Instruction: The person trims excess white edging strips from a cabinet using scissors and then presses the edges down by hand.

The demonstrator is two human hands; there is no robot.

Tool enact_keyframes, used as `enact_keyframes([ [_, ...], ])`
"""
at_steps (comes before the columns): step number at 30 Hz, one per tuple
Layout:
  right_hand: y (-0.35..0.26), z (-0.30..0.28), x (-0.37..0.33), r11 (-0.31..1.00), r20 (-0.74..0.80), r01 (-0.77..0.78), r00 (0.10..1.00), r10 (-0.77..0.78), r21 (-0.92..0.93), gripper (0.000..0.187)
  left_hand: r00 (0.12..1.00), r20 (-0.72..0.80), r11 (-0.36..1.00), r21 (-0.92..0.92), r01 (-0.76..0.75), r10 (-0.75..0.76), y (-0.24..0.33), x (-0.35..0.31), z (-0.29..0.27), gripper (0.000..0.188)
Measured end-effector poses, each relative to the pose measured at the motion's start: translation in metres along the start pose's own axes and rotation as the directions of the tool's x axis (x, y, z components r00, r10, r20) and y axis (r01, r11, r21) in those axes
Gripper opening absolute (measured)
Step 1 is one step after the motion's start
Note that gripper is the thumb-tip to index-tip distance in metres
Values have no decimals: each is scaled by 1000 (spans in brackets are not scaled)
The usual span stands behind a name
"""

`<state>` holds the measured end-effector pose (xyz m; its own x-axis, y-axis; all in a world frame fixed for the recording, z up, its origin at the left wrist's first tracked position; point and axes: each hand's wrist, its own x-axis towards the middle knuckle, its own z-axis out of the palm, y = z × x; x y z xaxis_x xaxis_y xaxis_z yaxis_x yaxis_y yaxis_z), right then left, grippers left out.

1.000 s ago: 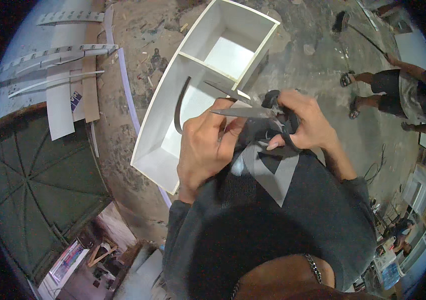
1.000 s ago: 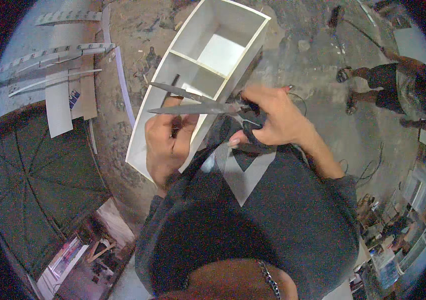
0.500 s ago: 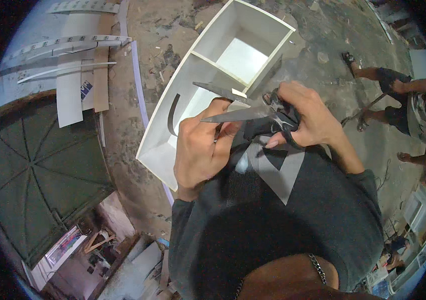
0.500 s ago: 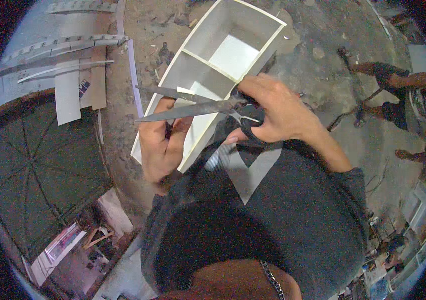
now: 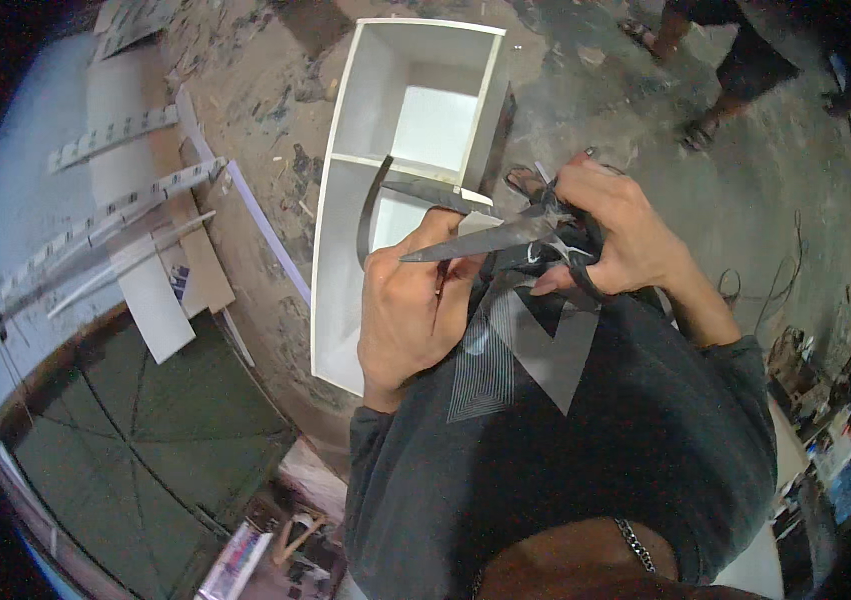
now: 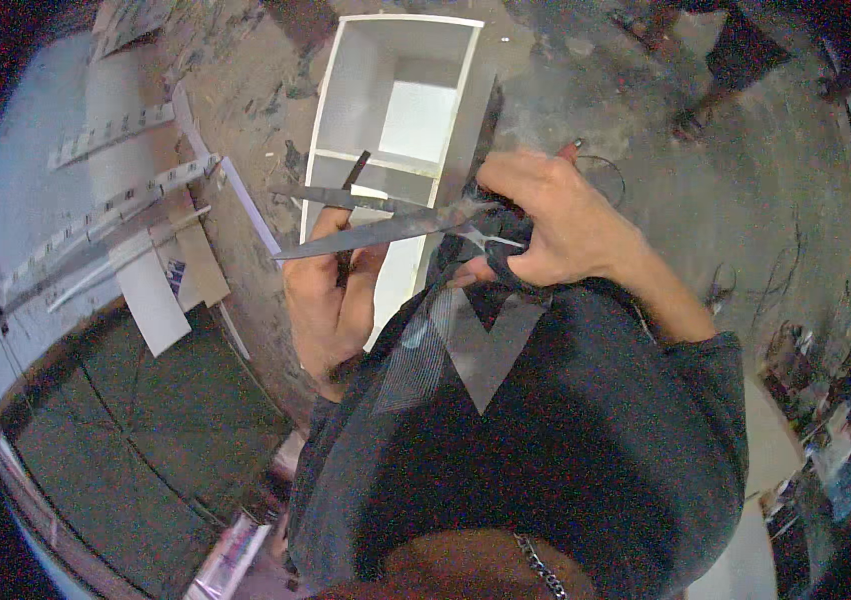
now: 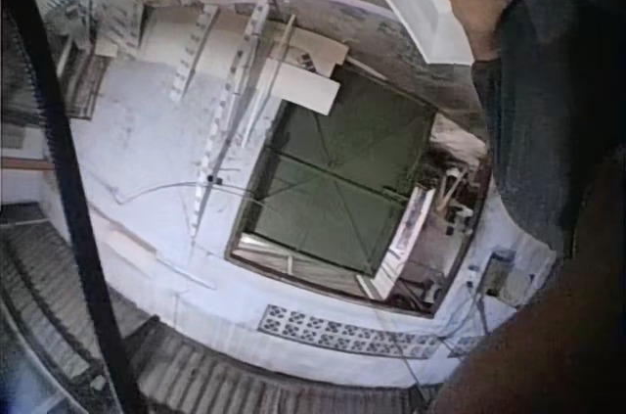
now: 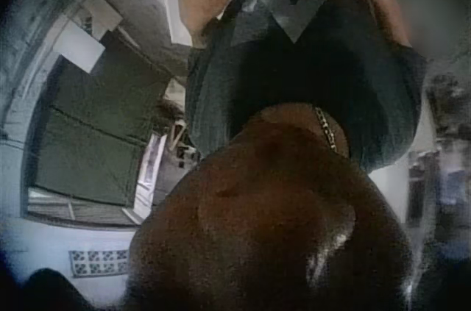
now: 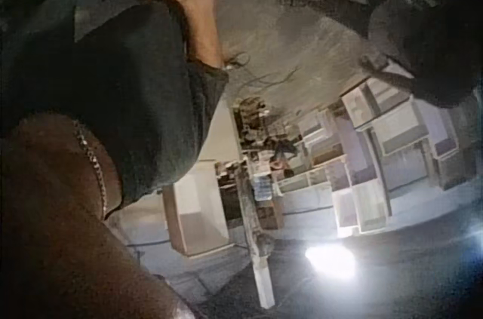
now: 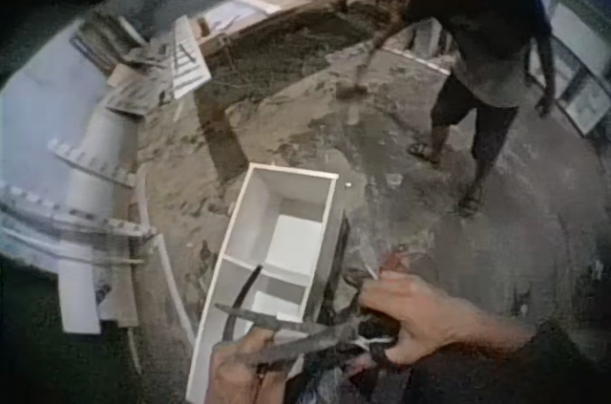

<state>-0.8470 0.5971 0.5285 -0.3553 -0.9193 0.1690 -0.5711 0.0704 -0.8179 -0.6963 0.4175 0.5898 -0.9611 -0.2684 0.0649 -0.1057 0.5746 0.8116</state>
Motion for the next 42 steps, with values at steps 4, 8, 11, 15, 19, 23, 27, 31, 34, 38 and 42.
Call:
enact_keyframes([
  [4, 16, -1, -14, 997, -70, -69, 995, 68, -20, 58, 996, 46, 996, 30, -82, 81, -11, 19, 18, 15],
  [8, 16, -5, -29, 985, -100, -165, 982, 159, -51, 54, 988, 109, 994, 11, -107, 105, -12, 29, 31, 18],
  [11, 17, -6, -38, 976, -151, -218, 965, 213, -19, 52, 983, 141, 993, -11, -120, 121, -11, 35, 38, 20],
  [15, 23, -11, -50, 984, -238, -173, 958, 159, -40, 47, 977, 135, 986, -27, -162, 164, -5, 42, 49, 22],
  [19, 23, -12, -51, 990, -303, -138, 944, 126, -17, 41, 971, 138, 980, 1, -197, 195, 2, 48, 49, 19],
  [23, 25, -13, -56, 991, -340, -133, 932, 123, -8, 36, 981, 178, 998, -6, -70, 70, 14, 48, 51, 17],
  [27, 29, -15, -61, 989, -352, -148, 925, 145, 20, 34, 963, 191, 980, 11, -198, 192, 9, 58, 57, 13],
  [31, 34, -17, -70, 984, -337, -176, 926, 170, 14, 34, 946, 178, 957, 54, -285, 272, 14, 65, 65, 13],
  [34, 41, -17, -81, 982, -404, -185, 896, 182, 32, 36, 954, 219, 966, 111, -234, 206, 27, 70, 70, 14],
  [38, 40, -12, -92, 967, -516, -249, 822, 243, 60, 44, 938, 278, 965, 101, -241, 205, 32, 80, 80, 17],
  [42, 45, -17, -93, 945, -583, -300, 748, 317, 129, 42, 919, 331, 970, 37, -239, 214, 34, 100, 87, 18],
])
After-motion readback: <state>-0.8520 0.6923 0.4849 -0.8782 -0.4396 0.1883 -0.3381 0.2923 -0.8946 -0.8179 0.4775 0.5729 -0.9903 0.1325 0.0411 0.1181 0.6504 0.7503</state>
